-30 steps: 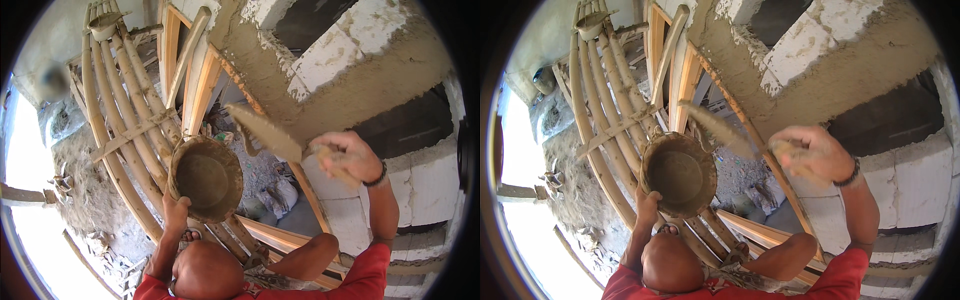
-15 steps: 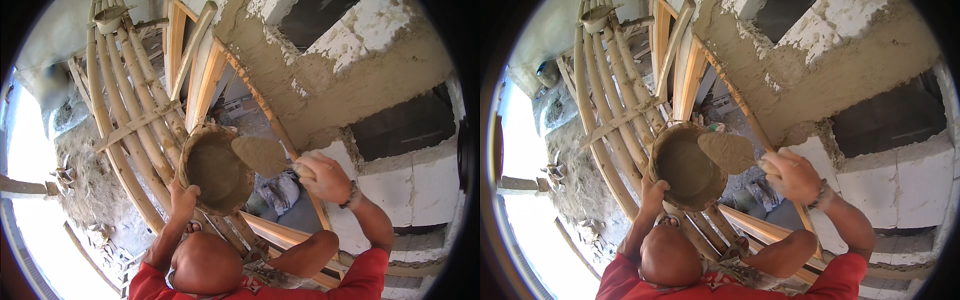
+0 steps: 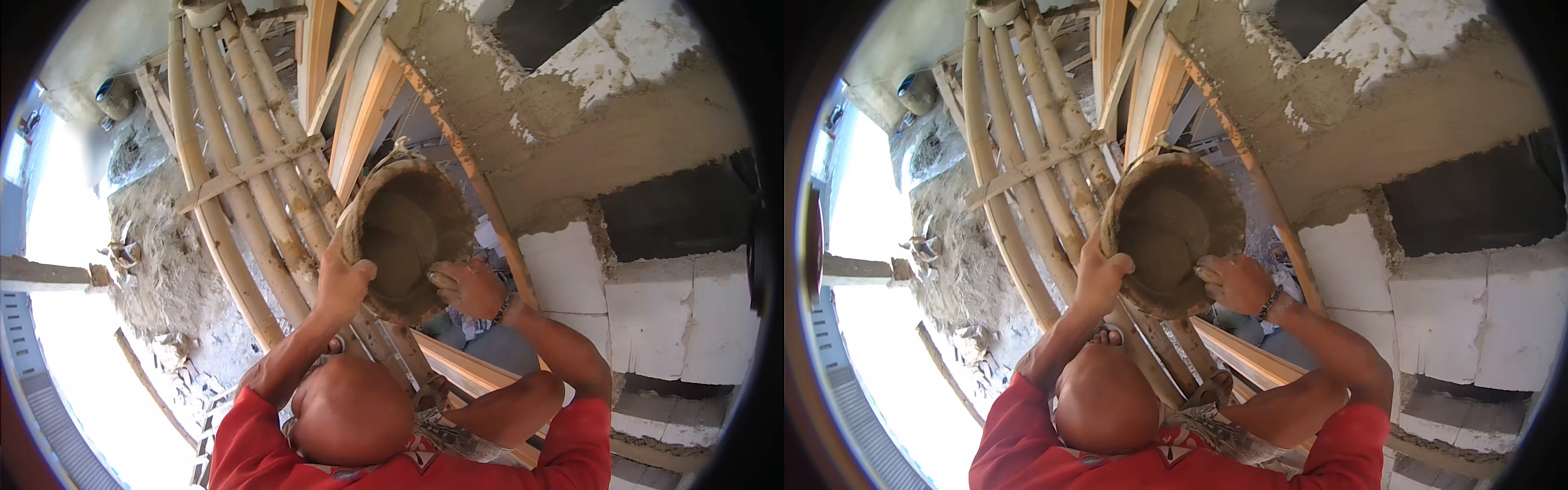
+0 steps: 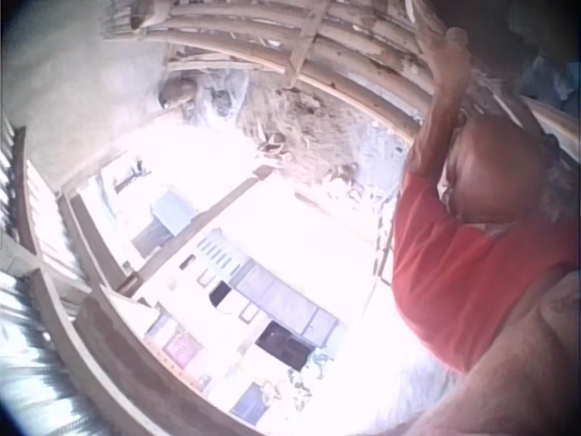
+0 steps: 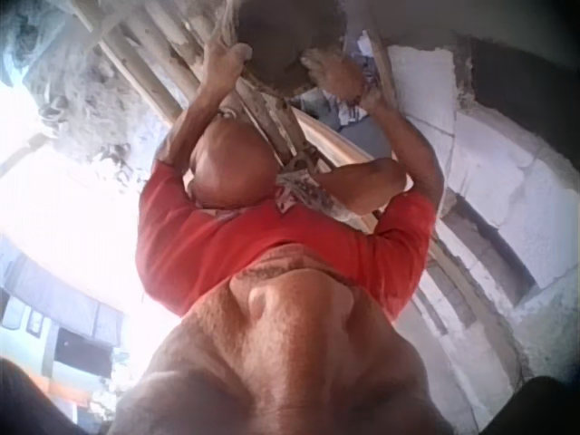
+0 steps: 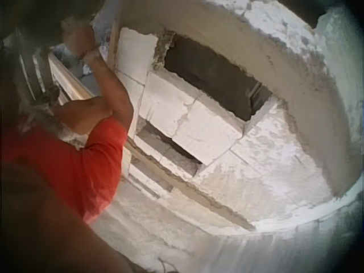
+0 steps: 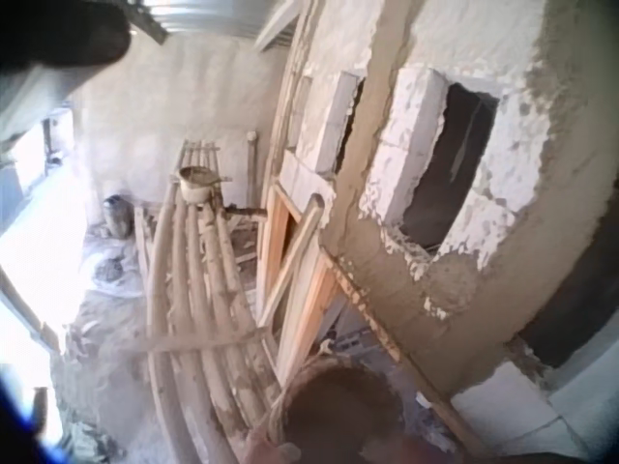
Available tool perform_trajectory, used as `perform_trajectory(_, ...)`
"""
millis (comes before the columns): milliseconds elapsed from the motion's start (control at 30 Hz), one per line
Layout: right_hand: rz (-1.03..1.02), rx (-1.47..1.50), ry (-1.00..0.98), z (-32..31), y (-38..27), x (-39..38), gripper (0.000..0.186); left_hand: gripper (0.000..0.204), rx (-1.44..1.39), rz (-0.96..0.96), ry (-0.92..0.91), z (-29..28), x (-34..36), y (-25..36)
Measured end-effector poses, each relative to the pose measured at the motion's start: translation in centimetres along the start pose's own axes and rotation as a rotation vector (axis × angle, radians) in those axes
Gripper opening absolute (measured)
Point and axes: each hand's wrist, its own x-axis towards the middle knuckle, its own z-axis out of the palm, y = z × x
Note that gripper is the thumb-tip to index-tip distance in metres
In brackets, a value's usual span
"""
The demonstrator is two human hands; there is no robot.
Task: The person applies wet mortar to a white brick wall using a trowel, taking mortar from a bucket held in one hand.
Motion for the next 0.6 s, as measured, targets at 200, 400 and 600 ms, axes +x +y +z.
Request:
perform_trajectory(200, 0.003, 0.100, 0.121, -6.8, -3.2, -2.5, 0.041, 0.063, -0.179, 0.060, -0.010, -0.9, -0.1, 0.4)
perform_trajectory(400, -0.027, 0.017, 0.209, -17.2, -8.1, -5.1, 0.043, 0.060, -0.195, 0.029, 0.007, -1.3, -0.1, -0.2)
perform_trajectory(600, 0.086, 0.243, 0.166, -24.8, -10.7, -7.4, 0.037, 0.062, -0.168, 0.012, 0.057, -2.7, -0.5, 0.0)
